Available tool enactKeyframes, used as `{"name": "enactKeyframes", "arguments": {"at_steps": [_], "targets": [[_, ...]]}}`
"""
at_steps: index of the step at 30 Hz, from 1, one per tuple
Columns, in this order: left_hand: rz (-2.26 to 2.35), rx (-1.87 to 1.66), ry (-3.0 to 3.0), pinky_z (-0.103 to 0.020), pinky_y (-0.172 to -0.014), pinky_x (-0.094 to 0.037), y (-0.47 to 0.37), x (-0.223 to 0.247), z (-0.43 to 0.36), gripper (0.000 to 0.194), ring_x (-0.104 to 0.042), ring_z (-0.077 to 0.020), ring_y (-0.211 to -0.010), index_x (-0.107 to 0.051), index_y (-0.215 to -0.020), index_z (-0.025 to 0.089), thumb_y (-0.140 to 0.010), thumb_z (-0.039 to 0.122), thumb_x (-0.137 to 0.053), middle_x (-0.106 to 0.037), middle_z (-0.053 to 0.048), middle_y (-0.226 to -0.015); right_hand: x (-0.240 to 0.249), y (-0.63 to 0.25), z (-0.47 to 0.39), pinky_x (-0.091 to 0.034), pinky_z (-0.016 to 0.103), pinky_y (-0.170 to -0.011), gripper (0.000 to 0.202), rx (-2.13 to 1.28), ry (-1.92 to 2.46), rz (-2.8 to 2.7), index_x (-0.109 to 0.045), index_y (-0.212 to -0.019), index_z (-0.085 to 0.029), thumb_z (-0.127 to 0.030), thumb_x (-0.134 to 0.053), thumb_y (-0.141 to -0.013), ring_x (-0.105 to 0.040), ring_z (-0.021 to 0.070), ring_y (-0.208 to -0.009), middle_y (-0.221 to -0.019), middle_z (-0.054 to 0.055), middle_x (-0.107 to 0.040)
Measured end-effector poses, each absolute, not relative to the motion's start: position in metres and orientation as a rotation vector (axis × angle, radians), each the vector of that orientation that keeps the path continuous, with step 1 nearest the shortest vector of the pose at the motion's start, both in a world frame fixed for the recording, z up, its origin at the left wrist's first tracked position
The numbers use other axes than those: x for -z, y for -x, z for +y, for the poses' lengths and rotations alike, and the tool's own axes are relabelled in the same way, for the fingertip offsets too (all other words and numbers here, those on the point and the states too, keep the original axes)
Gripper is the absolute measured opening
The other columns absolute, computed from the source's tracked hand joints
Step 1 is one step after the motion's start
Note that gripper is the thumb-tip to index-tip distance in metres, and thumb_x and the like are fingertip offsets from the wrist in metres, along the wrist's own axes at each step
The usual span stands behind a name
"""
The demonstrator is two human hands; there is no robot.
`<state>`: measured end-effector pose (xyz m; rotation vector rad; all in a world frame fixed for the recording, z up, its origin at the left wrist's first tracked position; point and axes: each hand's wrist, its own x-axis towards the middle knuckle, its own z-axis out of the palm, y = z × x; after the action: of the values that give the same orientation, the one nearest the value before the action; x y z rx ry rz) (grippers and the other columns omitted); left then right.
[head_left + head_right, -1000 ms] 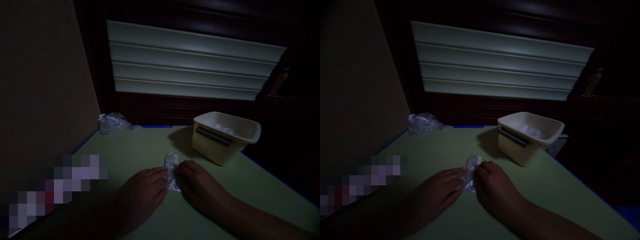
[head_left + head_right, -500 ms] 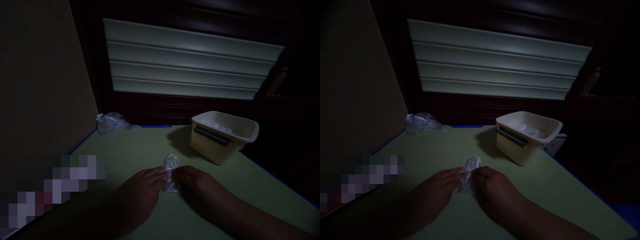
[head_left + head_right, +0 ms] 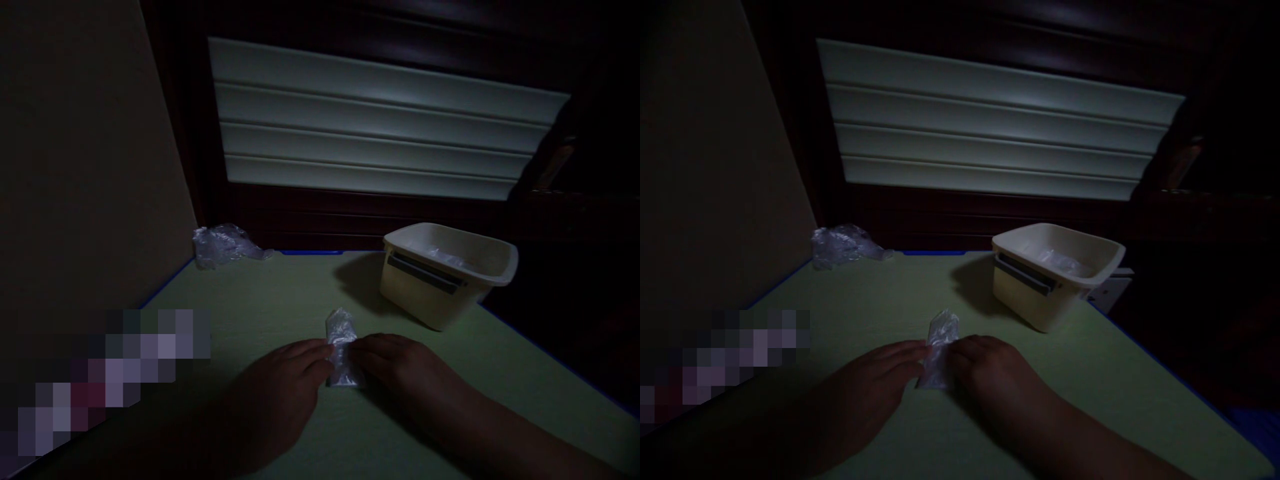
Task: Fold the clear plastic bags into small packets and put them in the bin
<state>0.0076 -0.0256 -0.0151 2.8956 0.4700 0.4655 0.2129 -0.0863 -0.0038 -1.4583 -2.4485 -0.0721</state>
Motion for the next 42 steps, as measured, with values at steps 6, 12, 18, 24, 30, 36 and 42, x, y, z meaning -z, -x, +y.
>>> {"name": "enactKeyframes", "arguments": {"at_steps": [6,12,18,24,30,36,42], "targets": [[0.481,-0.681,-2.717,-0.031,-0.1,-0.038,-0.003,0.018,-0.027,0.041,-0.048,-0.0161,-0.113,-0.048,-0.117,0.021,-0.081,0.003,-0.042,-0.055,-0.005,-0.12,0.005,-0.209,-0.085,-0.047,0.027,-0.067,0.023,-0.119,1.439,-2.259,-0.065,-0.089,-0.015,-0.003,-0.048,-0.078,-0.06,0.0173,-0.074,-0.082,0.007,-0.067],[0.572,-0.73,-2.515,-0.027,-0.081,-0.045,-0.004,0.023,-0.021,0.028,-0.057,-0.0155,-0.091,-0.055,-0.101,0.022,-0.079,0.004,-0.051,-0.061,-0.001,-0.098,0.001,-0.201,-0.087,-0.044,0.027,-0.061,0.018,-0.458,1.428,-2.015,-0.062,-0.082,-0.015,-0.012,-0.044,-0.082,-0.058,0.0162,-0.068,-0.075,0.006,-0.063],[0.745,-0.699,-2.372,-0.026,-0.07,-0.042,-0.006,0.02,-0.015,0.012,-0.057,-0.0152,-0.078,-0.06,-0.084,0.02,-0.081,0.011,-0.053,-0.06,0.001,-0.083,0.002,-0.202,-0.087,-0.043,0.031,-0.065,0.037,-0.653,1.377,-1.943,-0.059,-0.099,-0.013,-0.039,-0.064,-0.073,-0.055,0.0198,-0.076,-0.089,0.009,-0.061],[0.739,-0.707,-2.349,-0.025,-0.069,-0.04,-0.007,0.017,-0.017,0.011,-0.055,-0.0154,-0.076,-0.055,-0.082,0.02,-0.084,0.018,-0.045,-0.057,0.001,-0.08,0.004,-0.197,-0.087,-0.035,0.023,-0.053,0.017,-0.626,1.378,-1.994,-0.057,-0.073,-0.015,-0.025,-0.05,-0.085,-0.046,0.0118,-0.06,-0.067,0.001,-0.052],[0.729,-0.637,-2.29,-0.025,-0.07,-0.041,-0.007,0.013,-0.017,0.017,-0.056,-0.0159,-0.078,-0.056,-0.086,0.02,-0.087,0.022,-0.039,-0.059,-0.001,-0.082,0.005,-0.196,-0.088,-0.032,0.02,-0.049,0.013,-0.871,1.312,-1.853,-0.053,-0.094,-0.015,-0.023,-0.051,-0.084,-0.045,0.0098,-0.058,-0.07,-0.001,-0.054],[0.758,-0.704,-2.308,-0.031,-0.084,-0.042,-0.008,0.019,-0.017,0.036,-0.056,-0.0189,-0.092,-0.048,-0.123,0.021,-0.088,0.022,-0.04,-0.062,-0.004,-0.095,0.006,-0.196,-0.087,-0.037,0.023,-0.052,0.014,-0.857,1.309,-1.817,-0.052,-0.097,-0.016,-0.025,-0.048,-0.086,-0.047,0.0117,-0.06,-0.073,0.001,-0.056],[0.766,-0.755,-2.609,-0.037,-0.087,-0.041,-0.007,0.021,-0.022,0.035,-0.052,-0.0218,-0.099,-0.045,-0.124,0.018,-0.091,0.017,-0.036,-0.059,-0.008,-0.108,0.007,-0.195,-0.085,-0.041,0.025,-0.058,0.009,-0.698,1.353,-1.912,-0.056,-0.09,-0.016,-0.019,-0.051,-0.084,-0.051,0.013,-0.066,-0.078,0.003,-0.059]]}}
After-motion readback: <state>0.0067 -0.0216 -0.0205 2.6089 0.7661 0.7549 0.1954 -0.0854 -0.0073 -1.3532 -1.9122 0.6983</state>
